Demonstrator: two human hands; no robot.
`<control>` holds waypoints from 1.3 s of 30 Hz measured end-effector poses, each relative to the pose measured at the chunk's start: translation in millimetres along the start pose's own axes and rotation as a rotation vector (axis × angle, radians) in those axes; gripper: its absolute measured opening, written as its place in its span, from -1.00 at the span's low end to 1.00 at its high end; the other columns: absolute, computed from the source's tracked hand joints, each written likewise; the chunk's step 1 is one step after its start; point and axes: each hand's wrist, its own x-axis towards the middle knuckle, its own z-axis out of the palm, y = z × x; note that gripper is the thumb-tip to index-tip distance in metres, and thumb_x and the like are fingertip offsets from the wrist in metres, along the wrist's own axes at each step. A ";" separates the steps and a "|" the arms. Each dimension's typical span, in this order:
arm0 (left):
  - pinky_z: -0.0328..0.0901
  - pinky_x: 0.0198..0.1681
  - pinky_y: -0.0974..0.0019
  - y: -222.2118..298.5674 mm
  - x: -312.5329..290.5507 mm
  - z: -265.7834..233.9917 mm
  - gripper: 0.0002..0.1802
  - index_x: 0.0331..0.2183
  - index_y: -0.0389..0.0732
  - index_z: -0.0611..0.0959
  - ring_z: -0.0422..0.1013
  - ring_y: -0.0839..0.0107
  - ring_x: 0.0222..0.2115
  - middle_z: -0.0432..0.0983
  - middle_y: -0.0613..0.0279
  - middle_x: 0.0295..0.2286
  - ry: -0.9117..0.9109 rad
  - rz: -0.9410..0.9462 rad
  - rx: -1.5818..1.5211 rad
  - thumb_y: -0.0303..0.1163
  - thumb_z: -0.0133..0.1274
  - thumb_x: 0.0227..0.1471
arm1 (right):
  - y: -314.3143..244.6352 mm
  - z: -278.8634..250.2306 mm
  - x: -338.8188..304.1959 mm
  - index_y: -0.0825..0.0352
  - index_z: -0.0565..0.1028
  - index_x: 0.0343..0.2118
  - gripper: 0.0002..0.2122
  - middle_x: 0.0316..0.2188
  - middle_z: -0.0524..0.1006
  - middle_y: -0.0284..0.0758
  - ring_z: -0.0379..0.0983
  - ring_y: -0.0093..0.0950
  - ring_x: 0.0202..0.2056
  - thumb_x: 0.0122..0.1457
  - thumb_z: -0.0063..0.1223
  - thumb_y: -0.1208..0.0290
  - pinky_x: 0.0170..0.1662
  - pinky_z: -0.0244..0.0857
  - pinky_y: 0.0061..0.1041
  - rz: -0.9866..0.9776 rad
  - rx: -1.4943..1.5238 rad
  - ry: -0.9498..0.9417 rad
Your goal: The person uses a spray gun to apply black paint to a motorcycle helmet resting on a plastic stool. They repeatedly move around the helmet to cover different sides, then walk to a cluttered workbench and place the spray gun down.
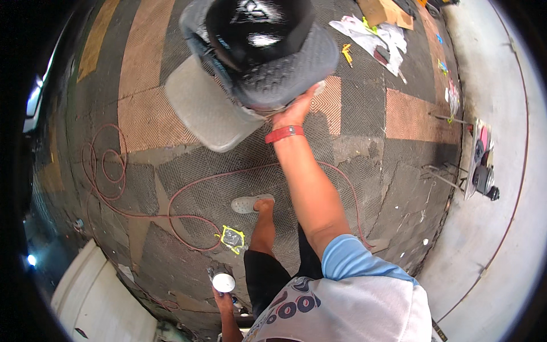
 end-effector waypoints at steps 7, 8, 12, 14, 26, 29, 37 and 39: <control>0.27 0.19 0.13 65.6 -22.3 26.7 -0.29 0.31 -0.37 0.21 0.40 0.04 0.13 0.42 -0.25 0.10 -0.011 0.041 0.269 -0.48 0.07 0.20 | -177.9 -86.2 86.4 0.29 0.13 0.39 -0.20 0.40 0.15 -0.21 0.10 -0.12 0.37 0.33 -0.27 -0.31 0.42 -0.03 -0.05 -0.261 0.011 0.019; 0.28 0.19 0.13 78.4 -26.2 37.3 -0.29 0.30 -0.39 0.22 0.40 0.03 0.12 0.42 -0.26 0.10 0.000 0.057 0.322 -0.47 0.07 0.20 | -202.3 -103.6 98.4 0.28 0.13 0.39 -0.21 0.40 0.16 -0.21 0.10 -0.12 0.36 0.33 -0.26 -0.31 0.42 -0.02 -0.04 -0.291 0.010 0.013; 0.35 0.09 0.11 154.7 -29.0 80.5 -0.32 0.26 -0.47 0.25 0.48 0.02 0.04 0.48 -0.25 0.06 0.005 0.115 0.389 -0.48 0.07 0.19 | -296.3 -151.7 136.6 0.25 0.20 0.36 -0.23 0.36 0.23 -0.20 0.18 -0.09 0.33 0.29 -0.18 -0.30 0.37 0.09 0.07 -0.333 0.024 0.121; 0.38 0.04 0.11 195.0 -33.2 105.4 -0.31 0.26 -0.48 0.26 0.52 0.02 -0.01 0.53 -0.23 0.01 -0.019 0.082 0.286 -0.48 0.07 0.17 | -337.9 -172.9 150.6 0.22 0.24 0.34 -0.24 0.33 0.27 -0.19 0.21 -0.08 0.31 0.28 -0.14 -0.30 0.33 0.13 0.14 -0.349 0.044 0.186; 0.41 -0.09 0.14 379.9 -18.5 228.4 -0.54 0.10 -0.27 0.45 0.60 0.15 -0.20 0.65 -0.09 -0.25 -0.238 0.379 0.515 -0.46 0.06 0.15 | -479.8 -307.1 223.7 0.21 0.37 0.26 -0.37 0.23 0.40 -0.17 0.34 0.00 0.20 0.31 -0.14 -0.19 0.23 0.22 0.28 -0.467 0.168 0.310; 0.41 -0.11 0.17 396.8 -8.5 248.8 -0.57 0.06 -0.22 0.45 0.58 0.23 -0.24 0.65 -0.03 -0.28 -0.264 0.434 0.527 -0.48 0.07 0.14 | -492.3 -336.2 232.2 0.24 0.38 0.25 -0.39 0.22 0.42 -0.16 0.36 -0.02 0.19 0.32 -0.15 -0.15 0.24 0.24 0.23 -0.466 0.164 0.380; 0.41 -0.10 0.19 407.9 7.9 298.9 -0.51 0.11 -0.21 0.43 0.55 0.26 -0.23 0.63 -0.04 -0.26 -0.336 0.459 0.573 -0.44 0.08 0.14 | -524.0 -403.2 265.3 0.23 0.35 0.27 -0.36 0.25 0.38 -0.17 0.32 -0.04 0.22 0.33 -0.21 -0.19 0.26 0.21 0.21 -0.497 0.016 0.497; 0.40 -0.12 0.16 404.7 10.4 308.7 -0.53 0.10 -0.23 0.43 0.54 0.20 -0.25 0.61 -0.06 -0.27 -0.343 0.483 0.594 -0.44 0.08 0.15 | -527.7 -417.2 265.5 0.23 0.34 0.28 -0.34 0.26 0.37 -0.18 0.30 -0.05 0.24 0.32 -0.22 -0.21 0.26 0.19 0.22 -0.490 -0.055 0.496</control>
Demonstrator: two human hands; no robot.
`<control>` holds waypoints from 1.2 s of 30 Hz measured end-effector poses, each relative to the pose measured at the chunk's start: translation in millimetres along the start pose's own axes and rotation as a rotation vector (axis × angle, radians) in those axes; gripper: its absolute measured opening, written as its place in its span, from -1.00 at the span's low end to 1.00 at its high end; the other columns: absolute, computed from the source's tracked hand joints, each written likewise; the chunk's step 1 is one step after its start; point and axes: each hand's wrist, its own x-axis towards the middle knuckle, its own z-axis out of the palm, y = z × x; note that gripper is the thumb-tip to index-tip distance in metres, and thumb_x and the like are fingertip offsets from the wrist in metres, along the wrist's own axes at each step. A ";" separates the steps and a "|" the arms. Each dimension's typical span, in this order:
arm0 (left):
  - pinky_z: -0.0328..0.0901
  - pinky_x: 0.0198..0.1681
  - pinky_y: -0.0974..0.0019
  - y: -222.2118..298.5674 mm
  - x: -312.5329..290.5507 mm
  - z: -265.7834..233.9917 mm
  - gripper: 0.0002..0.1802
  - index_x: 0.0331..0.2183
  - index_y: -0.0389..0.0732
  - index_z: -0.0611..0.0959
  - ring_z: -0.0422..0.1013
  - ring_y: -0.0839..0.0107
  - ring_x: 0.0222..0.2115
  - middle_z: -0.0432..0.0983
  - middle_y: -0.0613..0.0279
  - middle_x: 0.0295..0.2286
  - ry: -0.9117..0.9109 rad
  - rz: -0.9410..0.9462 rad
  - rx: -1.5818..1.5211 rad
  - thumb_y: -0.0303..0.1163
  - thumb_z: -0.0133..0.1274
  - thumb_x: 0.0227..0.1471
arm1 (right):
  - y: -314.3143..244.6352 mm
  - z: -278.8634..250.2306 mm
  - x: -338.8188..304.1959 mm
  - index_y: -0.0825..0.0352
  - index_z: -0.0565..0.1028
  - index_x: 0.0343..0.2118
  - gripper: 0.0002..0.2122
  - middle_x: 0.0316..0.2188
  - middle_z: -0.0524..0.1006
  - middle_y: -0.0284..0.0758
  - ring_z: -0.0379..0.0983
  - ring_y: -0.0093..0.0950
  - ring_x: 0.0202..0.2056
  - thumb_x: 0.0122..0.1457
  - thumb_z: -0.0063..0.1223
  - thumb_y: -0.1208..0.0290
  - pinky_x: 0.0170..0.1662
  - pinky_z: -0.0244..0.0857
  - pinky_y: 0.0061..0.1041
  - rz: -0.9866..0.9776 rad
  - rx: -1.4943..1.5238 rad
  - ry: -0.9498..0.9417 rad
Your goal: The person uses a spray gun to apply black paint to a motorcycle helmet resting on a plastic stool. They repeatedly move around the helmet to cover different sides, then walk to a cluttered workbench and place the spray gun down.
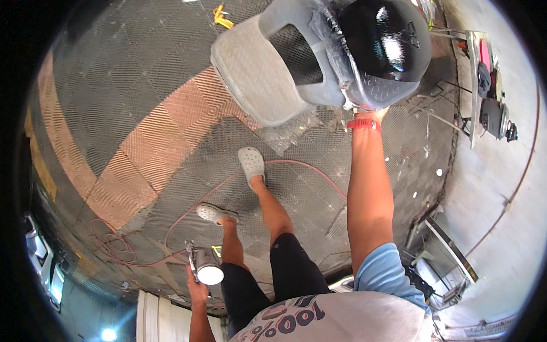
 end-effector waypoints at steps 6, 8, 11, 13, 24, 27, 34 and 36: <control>0.32 -0.08 -0.02 -68.5 21.0 38.0 -0.62 0.03 -0.30 0.46 0.44 -0.18 -0.21 0.50 -0.21 -0.22 -0.017 -0.083 0.158 -0.33 0.08 0.25 | -3.3 -34.4 20.1 0.21 0.29 0.31 -0.30 0.31 0.31 -0.20 0.24 -0.06 0.28 0.32 -0.26 -0.27 0.27 0.16 0.24 -0.031 -0.220 -0.108; 0.31 -0.07 -0.04 -75.7 29.2 48.5 -0.59 0.03 -0.30 0.47 0.42 -0.19 -0.17 0.48 -0.22 -0.19 -0.003 -0.016 0.205 -0.27 0.08 0.26 | -8.5 -48.2 19.9 0.21 0.28 0.32 -0.28 0.32 0.30 -0.20 0.22 -0.06 0.30 0.32 -0.27 -0.29 0.28 0.14 0.25 -0.061 -0.283 -0.118; 0.26 -0.03 -0.12 -94.4 33.7 62.1 -0.55 0.01 -0.35 0.49 0.37 -0.24 -0.11 0.45 -0.25 -0.16 0.002 0.101 0.212 -0.19 0.05 0.27 | -1.0 -54.1 -12.2 0.21 0.14 0.38 -0.17 0.39 0.15 -0.21 0.12 -0.07 0.35 0.27 -0.37 -0.40 0.27 0.09 0.30 -0.029 -0.326 0.001; 0.24 -0.02 -0.16 -113.6 43.5 66.9 -0.56 0.00 -0.38 0.49 0.36 -0.26 -0.10 0.45 -0.25 -0.17 0.010 0.255 0.229 -0.21 0.04 0.27 | 3.3 -59.5 -26.4 0.21 0.01 0.43 -0.07 0.44 0.02 -0.18 0.03 -0.06 0.38 0.22 -0.45 -0.50 0.26 0.05 0.35 -0.007 -0.341 0.027; 0.20 -0.04 -0.15 -133.3 73.3 58.0 -0.68 -0.06 -0.35 0.52 0.33 -0.19 -0.12 0.42 -0.18 -0.19 0.006 0.236 0.161 -0.45 0.12 0.16 | 72.0 -217.0 -179.0 0.39 0.22 0.32 -0.13 0.13 0.47 -0.07 0.41 -0.23 0.12 0.30 -0.38 -0.40 0.14 0.31 -0.16 0.475 -1.296 -0.032; 0.21 -0.02 -0.13 -132.7 76.1 51.1 -0.69 -0.06 -0.34 0.51 0.33 -0.17 -0.10 0.42 -0.15 -0.17 -0.030 0.214 0.104 -0.44 0.12 0.18 | 59.1 -293.4 -269.0 0.43 0.41 0.17 -0.31 -0.09 0.60 0.00 0.56 -0.19 -0.04 0.32 -0.10 -0.21 0.05 0.39 -0.24 0.512 -1.875 -0.394; 0.24 -0.03 -0.11 -157.7 71.4 52.3 -0.63 -0.01 -0.35 0.50 0.37 -0.17 -0.11 0.45 -0.17 -0.15 0.021 0.176 0.089 -0.35 0.11 0.22 | 17.8 -313.1 -430.3 0.30 0.44 0.18 -0.34 -0.08 0.62 0.00 0.55 -0.06 0.01 0.27 -0.04 -0.22 0.11 0.36 -0.16 1.046 -2.128 -0.433; 0.25 -0.02 -0.12 -146.9 69.4 47.7 -0.61 0.00 -0.36 0.51 0.38 -0.19 -0.12 0.47 -0.19 -0.15 0.012 0.204 0.119 -0.33 0.11 0.23 | 1.4 -320.3 -446.3 0.27 0.47 0.16 -0.36 -0.08 0.63 -0.02 0.56 -0.09 0.01 0.26 -0.04 -0.22 0.12 0.37 -0.18 1.159 -2.018 -0.353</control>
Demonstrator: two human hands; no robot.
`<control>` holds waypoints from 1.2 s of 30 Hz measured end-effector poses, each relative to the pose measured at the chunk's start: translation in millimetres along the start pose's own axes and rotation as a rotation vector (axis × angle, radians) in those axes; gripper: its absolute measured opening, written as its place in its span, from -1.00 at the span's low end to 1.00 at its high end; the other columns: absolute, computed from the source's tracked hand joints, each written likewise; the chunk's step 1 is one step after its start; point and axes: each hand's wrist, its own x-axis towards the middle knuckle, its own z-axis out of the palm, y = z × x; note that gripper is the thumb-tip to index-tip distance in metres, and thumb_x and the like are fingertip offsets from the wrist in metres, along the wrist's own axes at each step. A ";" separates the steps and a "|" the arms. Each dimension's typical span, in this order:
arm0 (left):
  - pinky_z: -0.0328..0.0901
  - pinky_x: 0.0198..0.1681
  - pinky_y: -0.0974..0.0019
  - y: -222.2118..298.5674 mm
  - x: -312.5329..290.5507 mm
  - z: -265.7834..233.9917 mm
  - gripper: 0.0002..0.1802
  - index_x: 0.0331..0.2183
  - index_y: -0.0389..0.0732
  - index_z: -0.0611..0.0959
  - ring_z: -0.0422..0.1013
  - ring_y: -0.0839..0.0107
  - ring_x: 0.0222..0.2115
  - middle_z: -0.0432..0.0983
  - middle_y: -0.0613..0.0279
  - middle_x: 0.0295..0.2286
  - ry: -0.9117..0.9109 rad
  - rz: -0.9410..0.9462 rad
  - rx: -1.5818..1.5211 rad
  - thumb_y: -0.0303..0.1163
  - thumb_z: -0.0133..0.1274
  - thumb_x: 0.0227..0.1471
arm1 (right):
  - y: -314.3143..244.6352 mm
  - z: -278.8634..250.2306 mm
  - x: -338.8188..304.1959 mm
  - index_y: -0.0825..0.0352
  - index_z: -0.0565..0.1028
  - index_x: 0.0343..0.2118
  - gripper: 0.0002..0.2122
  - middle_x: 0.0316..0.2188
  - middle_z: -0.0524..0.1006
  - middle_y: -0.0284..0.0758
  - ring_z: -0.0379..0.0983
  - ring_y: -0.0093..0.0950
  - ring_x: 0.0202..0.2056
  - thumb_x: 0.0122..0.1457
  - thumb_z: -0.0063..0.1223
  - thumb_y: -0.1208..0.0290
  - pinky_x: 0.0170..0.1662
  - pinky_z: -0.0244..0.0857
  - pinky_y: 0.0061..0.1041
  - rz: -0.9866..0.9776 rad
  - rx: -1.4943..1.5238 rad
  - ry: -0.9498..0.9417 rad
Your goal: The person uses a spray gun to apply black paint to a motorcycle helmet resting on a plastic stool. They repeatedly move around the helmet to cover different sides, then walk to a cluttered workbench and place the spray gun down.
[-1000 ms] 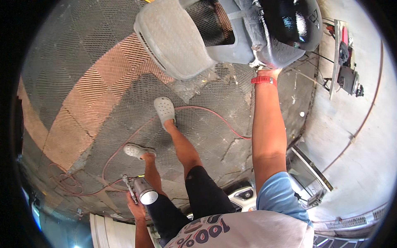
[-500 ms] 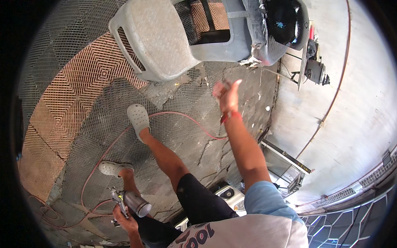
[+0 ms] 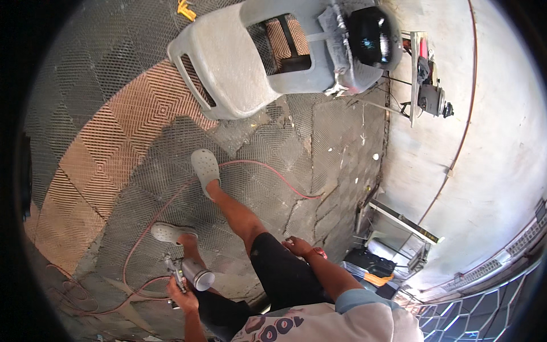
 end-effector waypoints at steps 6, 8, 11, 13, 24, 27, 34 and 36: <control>0.25 0.02 -0.11 29.6 -25.4 -9.1 -0.56 0.03 -0.33 0.50 0.39 -0.17 -0.10 0.51 -0.22 -0.14 0.014 0.056 0.163 -0.27 0.13 0.21 | 5.0 -22.8 -43.7 0.27 0.54 0.08 -0.41 -0.11 0.64 -0.03 0.57 -0.13 -0.02 0.26 -0.01 -0.19 0.09 0.39 -0.21 -0.112 0.090 0.135; 0.24 0.04 -0.11 39.3 -41.9 -19.5 -0.56 0.03 -0.31 0.51 0.39 -0.16 -0.09 0.52 -0.20 -0.16 0.014 0.076 0.213 -0.28 0.14 0.20 | 16.5 -32.2 -55.5 0.28 0.55 0.06 -0.42 -0.11 0.64 -0.05 0.57 -0.13 -0.02 0.26 0.00 -0.18 0.08 0.40 -0.21 -0.175 0.150 0.199; 0.25 -0.03 -0.10 78.6 -64.8 -59.5 -0.57 0.01 -0.23 0.53 0.40 -0.12 -0.14 0.54 -0.13 -0.24 -0.024 0.041 0.234 -0.28 0.20 0.15 | 25.3 -45.4 -65.5 0.27 0.58 0.01 -0.46 -0.11 0.64 -0.07 0.55 -0.09 -0.01 0.27 0.00 -0.16 0.09 0.40 -0.20 -0.164 0.199 0.283; 0.27 -0.11 -0.10 106.4 -79.5 -97.4 -0.57 0.00 -0.19 0.53 0.42 -0.12 -0.22 0.53 -0.11 -0.30 -0.032 -0.003 0.207 -0.28 0.22 0.13 | 13.5 -59.0 -84.1 0.27 0.59 0.00 -0.47 -0.11 0.63 -0.05 0.53 -0.05 0.01 0.26 0.00 -0.15 0.09 0.39 -0.17 -0.278 0.129 0.304; 0.35 0.08 0.21 131.0 -161.8 -238.4 -0.29 0.30 -0.24 0.28 0.51 0.13 0.01 0.49 -0.13 0.07 0.065 -0.264 -0.065 -0.37 0.15 0.19 | -74.9 -134.9 -124.4 0.36 0.57 0.01 -0.45 -0.07 0.60 0.02 0.52 -0.04 0.02 0.27 0.02 -0.10 0.12 0.35 -0.18 -0.647 0.322 0.432; 0.38 -0.06 0.23 153.0 -178.9 -254.8 -0.38 0.26 -0.30 0.32 0.52 0.29 -0.14 0.56 0.01 -0.09 0.131 -0.313 -0.261 -0.37 0.10 0.25 | -97.7 -172.4 -135.6 0.37 0.57 0.01 -0.45 -0.01 0.57 0.04 0.47 -0.04 0.08 0.28 -0.01 -0.10 0.17 0.30 -0.18 -0.650 0.360 0.332; 0.31 -0.29 0.31 114.9 -192.6 -263.0 -0.63 -0.04 -0.22 0.45 0.36 0.49 -0.41 0.47 0.35 -0.41 0.149 -0.237 -0.477 -0.15 0.06 0.33 | -126.5 -201.1 -165.8 0.35 0.59 -0.01 -0.46 -0.01 0.58 0.04 0.47 -0.03 0.09 0.27 0.01 -0.09 0.19 0.29 -0.15 -0.648 0.427 0.424; 0.31 -0.29 0.31 121.0 -186.5 -263.7 -0.63 -0.03 -0.22 0.45 0.36 0.49 -0.41 0.47 0.35 -0.42 0.164 -0.288 -0.456 -0.15 0.06 0.33 | -124.0 -200.2 -169.7 0.37 0.57 0.01 -0.44 0.01 0.55 0.05 0.46 -0.02 0.10 0.28 -0.01 -0.11 0.18 0.30 -0.16 -0.654 0.421 0.443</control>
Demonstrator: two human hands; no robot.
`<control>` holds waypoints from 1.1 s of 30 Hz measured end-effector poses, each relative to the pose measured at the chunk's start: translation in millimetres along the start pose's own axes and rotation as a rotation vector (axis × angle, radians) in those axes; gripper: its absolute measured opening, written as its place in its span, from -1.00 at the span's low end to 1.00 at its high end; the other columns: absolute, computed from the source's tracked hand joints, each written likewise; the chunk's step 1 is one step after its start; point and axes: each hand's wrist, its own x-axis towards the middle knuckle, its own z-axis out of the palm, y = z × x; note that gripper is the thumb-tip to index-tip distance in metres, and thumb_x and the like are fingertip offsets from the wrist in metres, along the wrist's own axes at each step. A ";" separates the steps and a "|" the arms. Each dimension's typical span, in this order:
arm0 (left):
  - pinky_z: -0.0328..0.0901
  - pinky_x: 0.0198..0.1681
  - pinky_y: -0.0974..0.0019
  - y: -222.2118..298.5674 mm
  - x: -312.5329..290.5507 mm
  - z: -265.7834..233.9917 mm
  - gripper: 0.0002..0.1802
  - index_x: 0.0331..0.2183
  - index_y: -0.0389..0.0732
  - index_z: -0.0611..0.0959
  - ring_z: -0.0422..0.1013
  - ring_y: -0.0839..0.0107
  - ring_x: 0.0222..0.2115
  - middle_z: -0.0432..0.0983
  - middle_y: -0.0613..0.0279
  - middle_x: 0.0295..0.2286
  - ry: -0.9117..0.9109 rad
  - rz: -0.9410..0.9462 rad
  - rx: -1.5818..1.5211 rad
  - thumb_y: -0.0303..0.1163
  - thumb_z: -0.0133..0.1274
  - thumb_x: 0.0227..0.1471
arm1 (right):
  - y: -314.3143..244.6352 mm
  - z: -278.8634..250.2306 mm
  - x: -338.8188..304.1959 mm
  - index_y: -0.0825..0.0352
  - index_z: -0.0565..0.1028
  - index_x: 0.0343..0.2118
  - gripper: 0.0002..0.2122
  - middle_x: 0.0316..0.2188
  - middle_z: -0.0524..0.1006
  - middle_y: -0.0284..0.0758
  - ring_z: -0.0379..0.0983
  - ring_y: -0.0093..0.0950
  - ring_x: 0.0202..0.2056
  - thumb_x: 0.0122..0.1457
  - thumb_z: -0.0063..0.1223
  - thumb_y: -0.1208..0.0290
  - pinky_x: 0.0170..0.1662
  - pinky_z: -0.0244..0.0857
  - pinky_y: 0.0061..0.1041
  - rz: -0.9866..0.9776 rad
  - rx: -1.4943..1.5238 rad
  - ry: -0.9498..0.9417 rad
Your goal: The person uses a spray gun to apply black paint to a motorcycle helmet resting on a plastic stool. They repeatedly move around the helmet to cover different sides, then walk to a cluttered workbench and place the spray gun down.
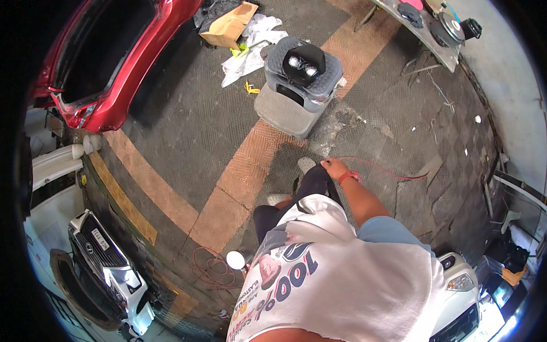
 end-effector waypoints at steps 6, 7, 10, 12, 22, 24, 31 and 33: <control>0.31 -0.28 0.31 -1.4 19.4 -20.1 -0.62 -0.01 -0.23 0.44 0.38 0.48 -0.40 0.48 0.34 -0.43 -0.022 -0.049 0.000 -0.15 0.05 0.33 | 1.3 34.2 -21.8 0.38 0.56 0.03 -0.44 0.04 0.54 0.05 0.46 -0.02 0.10 0.28 -0.01 -0.09 0.18 0.30 -0.17 0.076 -0.013 0.011; 0.31 -0.27 0.32 -1.7 27.4 -25.2 -0.61 -0.01 -0.23 0.44 0.38 0.48 -0.40 0.48 0.34 -0.43 -0.050 -0.049 0.006 -0.15 0.05 0.33 | 6.7 42.5 -29.5 0.38 0.56 0.03 -0.45 0.05 0.54 0.04 0.46 -0.02 0.10 0.28 -0.01 -0.09 0.18 0.30 -0.17 0.111 -0.009 0.024; 0.31 -0.27 0.32 -1.5 63.0 -50.5 -0.61 0.00 -0.23 0.44 0.39 0.48 -0.40 0.48 0.34 -0.44 -0.124 -0.029 0.024 -0.15 0.04 0.33 | -3.8 57.3 -52.1 0.40 0.57 0.01 -0.44 0.03 0.55 0.03 0.46 -0.02 0.08 0.28 0.00 -0.08 0.17 0.31 -0.17 0.083 -0.131 0.120; 0.31 -0.27 0.32 -9.5 85.1 -76.3 -0.60 0.01 -0.23 0.44 0.39 0.48 -0.40 0.48 0.34 -0.44 -0.130 -0.008 0.025 -0.15 0.04 0.33 | -43.5 64.6 -64.3 0.39 0.57 0.01 -0.45 0.03 0.55 0.02 0.46 -0.02 0.08 0.29 -0.01 -0.09 0.17 0.30 -0.16 0.088 -0.108 0.059; 0.34 -0.35 0.31 116.0 168.5 -159.4 -0.38 0.29 -0.18 0.27 0.40 0.49 -0.44 0.49 0.30 -0.40 0.004 -0.034 0.194 -0.22 0.06 0.32 | -130.1 126.2 -71.9 0.38 0.55 0.01 -0.46 -0.21 0.64 -0.02 0.56 -0.08 -0.06 0.27 0.01 -0.08 0.06 0.37 -0.16 0.043 -0.076 0.083; 0.35 -0.33 0.29 129.0 182.3 -173.3 -0.33 0.34 -0.10 0.24 0.40 0.48 -0.43 0.49 0.28 -0.35 0.029 -0.063 0.207 -0.20 0.07 0.31 | -144.5 126.0 -74.2 0.38 0.54 0.01 -0.45 -0.33 0.67 -0.10 0.60 -0.11 -0.12 0.26 0.03 -0.09 0.02 0.40 -0.16 0.082 -0.025 0.061; 0.35 -0.32 0.29 178.6 205.7 -170.3 -0.17 0.34 -0.25 0.21 0.45 0.44 -0.42 0.56 0.22 -0.33 -0.130 0.170 0.189 -0.01 0.12 0.26 | -146.8 105.4 -46.1 0.38 0.55 0.02 -0.45 -0.11 0.62 0.00 0.54 -0.06 -0.02 0.27 0.02 -0.08 0.08 0.37 -0.17 0.149 0.007 0.069; 0.35 -0.33 0.29 191.2 203.9 -163.4 -0.17 0.33 -0.25 0.21 0.45 0.44 -0.43 0.56 0.22 -0.34 -0.126 0.139 0.213 0.00 0.12 0.26 | -150.9 99.2 -32.7 0.39 0.55 0.02 -0.45 -0.03 0.58 0.04 0.51 -0.03 0.03 0.28 0.01 -0.07 0.12 0.34 -0.17 0.185 0.010 0.032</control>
